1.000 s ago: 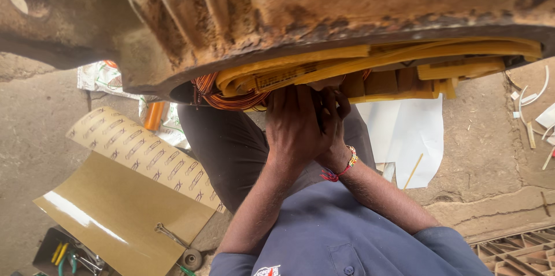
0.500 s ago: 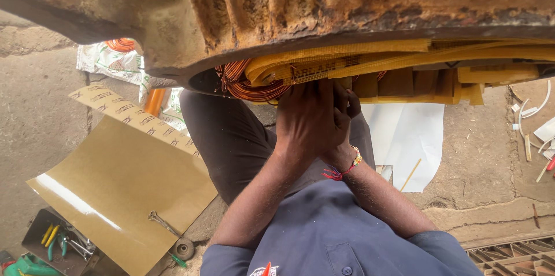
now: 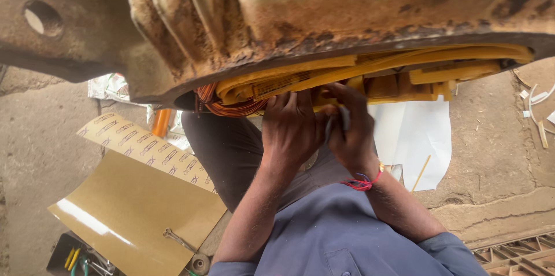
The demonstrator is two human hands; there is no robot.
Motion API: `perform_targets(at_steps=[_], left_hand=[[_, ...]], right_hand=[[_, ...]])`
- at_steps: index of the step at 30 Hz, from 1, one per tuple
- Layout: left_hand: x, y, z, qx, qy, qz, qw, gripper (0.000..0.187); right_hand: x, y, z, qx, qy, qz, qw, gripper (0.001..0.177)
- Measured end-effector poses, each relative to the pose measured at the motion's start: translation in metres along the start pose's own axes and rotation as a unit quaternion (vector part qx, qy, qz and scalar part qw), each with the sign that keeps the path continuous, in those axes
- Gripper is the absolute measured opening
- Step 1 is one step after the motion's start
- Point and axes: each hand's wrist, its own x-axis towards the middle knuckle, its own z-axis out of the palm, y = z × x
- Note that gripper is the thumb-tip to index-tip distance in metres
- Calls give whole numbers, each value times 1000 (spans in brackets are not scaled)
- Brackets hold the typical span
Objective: The person is winding copper wire into the slots of a large electric motor stator. They carefully arrange the wire coils by hand, ensuring they fit neatly into the designated slots within the stator housing.
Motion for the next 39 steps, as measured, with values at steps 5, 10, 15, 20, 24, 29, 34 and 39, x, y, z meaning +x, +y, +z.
perform_targets(at_steps=[5, 10, 15, 20, 24, 29, 34, 39], left_hand=[[-3, 8, 11, 91, 5, 1, 996, 31], [-7, 13, 14, 136, 12, 8, 991, 35], [-12, 12, 15, 117, 28, 10, 993, 45], [-14, 11, 19, 114, 12, 4, 993, 43], [-15, 11, 20, 124, 18, 10, 992, 41], [-18, 9, 18, 106, 11, 4, 994, 43], [-21, 7, 15, 116, 18, 10, 993, 43], [-22, 3, 14, 130, 24, 13, 991, 43]], right_hand=[[11, -15, -18, 11, -8, -82, 997, 30], [24, -17, -15, -45, -56, -122, 990, 30], [29, -6, -3, -46, -63, -125, 989, 39], [27, 1, -3, -58, -70, -139, 986, 44], [26, -1, -3, -68, -67, -151, 984, 44], [24, -5, -2, -73, -78, -142, 984, 46], [21, -6, 2, -82, -77, -147, 983, 48], [20, -5, 7, -79, -74, -147, 983, 48]])
